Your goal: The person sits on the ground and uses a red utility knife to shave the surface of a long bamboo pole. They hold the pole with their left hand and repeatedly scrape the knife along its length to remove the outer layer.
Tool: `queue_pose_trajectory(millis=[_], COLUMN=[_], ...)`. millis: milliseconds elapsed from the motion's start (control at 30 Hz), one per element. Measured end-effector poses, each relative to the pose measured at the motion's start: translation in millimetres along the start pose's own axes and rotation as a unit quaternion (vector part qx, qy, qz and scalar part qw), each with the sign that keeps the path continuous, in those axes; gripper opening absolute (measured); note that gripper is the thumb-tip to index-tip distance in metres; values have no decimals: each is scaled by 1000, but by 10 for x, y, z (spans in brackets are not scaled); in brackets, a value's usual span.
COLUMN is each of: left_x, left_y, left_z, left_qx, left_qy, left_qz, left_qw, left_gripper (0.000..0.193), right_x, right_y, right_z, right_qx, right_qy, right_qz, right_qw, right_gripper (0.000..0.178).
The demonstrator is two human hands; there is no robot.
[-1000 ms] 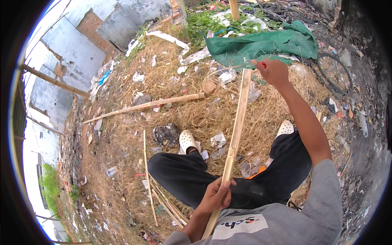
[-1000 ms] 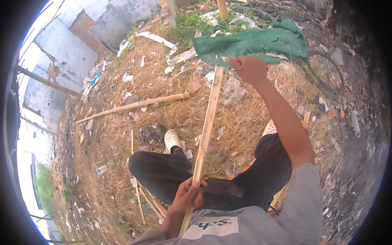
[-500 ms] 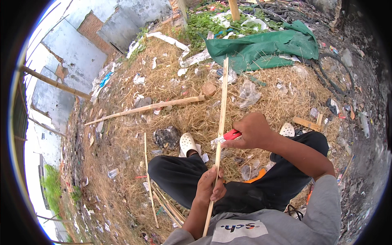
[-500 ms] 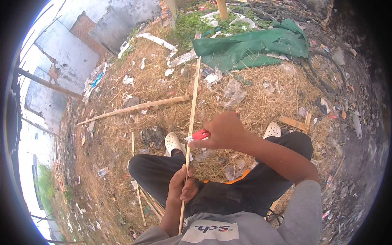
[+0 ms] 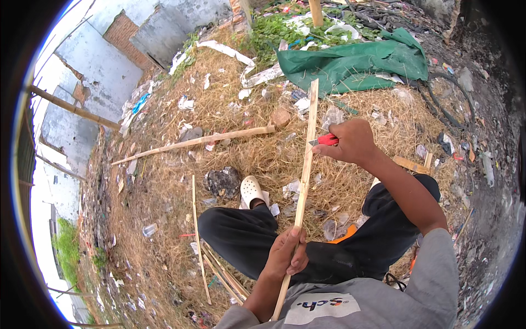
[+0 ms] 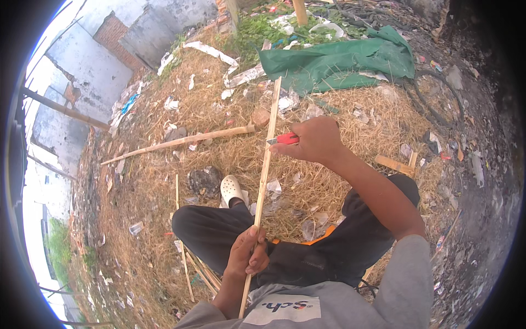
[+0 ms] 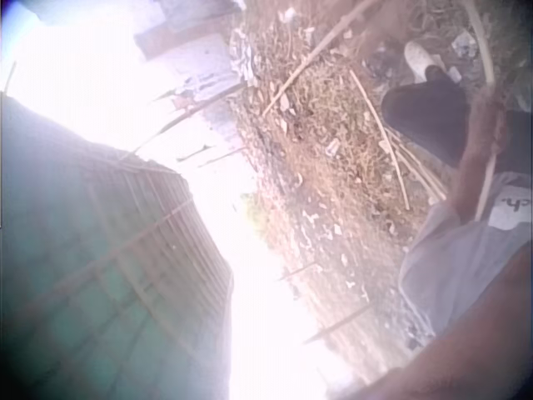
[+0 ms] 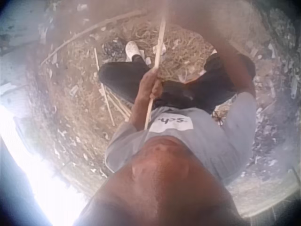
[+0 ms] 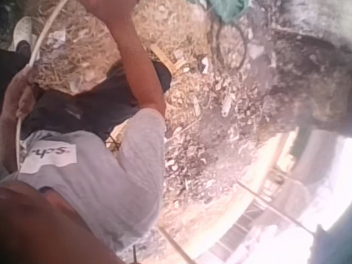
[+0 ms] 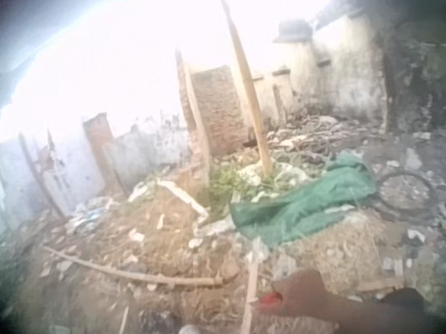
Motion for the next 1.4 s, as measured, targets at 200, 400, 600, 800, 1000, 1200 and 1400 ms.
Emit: queue_pose_trajectory(millis=[200, 400, 600, 800, 1000, 1200, 1400], left_x=[11, -16, -107, -515, -304, 99, 45], left_y=[40, -29, 21, -7, 158, 153, 143], left_z=[1, 45, 184, 594, 425, 276, 247], left_qx=[7, 13, 13, -44, 50, 88, 58], left_qy=[0, 18, 36, 194, 63, -67, -59], left_qz=[7, -28, -23, -70, -109, -216, -161], left_qw=[1000, 999, 999, 978, 991, 970, 983], left_gripper=[31, 31, 29, 30, 30, 29, 29], right_x=[-448, 120, 321, 1195, 1208, 39, -602], right_y=[13, 12, 56, 135, 154, 127, 69], right_z=[226, -91, -226, -401, -246, 128, 313], right_qx=[3, 71, 78, 15, -79, -99, -58], right_qy=[109, 80, 72, -227, -326, -57, 104], right_qz=[-12, 54, 76, 94, 42, -65, -62], right_qw=[994, 993, 991, 969, 941, 991, 991], right_gripper=[71, 73, 69, 68, 74, 70, 72])
Point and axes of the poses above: each hand's wrist, its own z-axis away from the middle knuckle, its own y-axis out of the back of the hand, x = y × z, the point moved 4 cm from there along -z, towards the middle knuckle, and after that the axes turned 9 degrees about z, right-handed, at the moved point
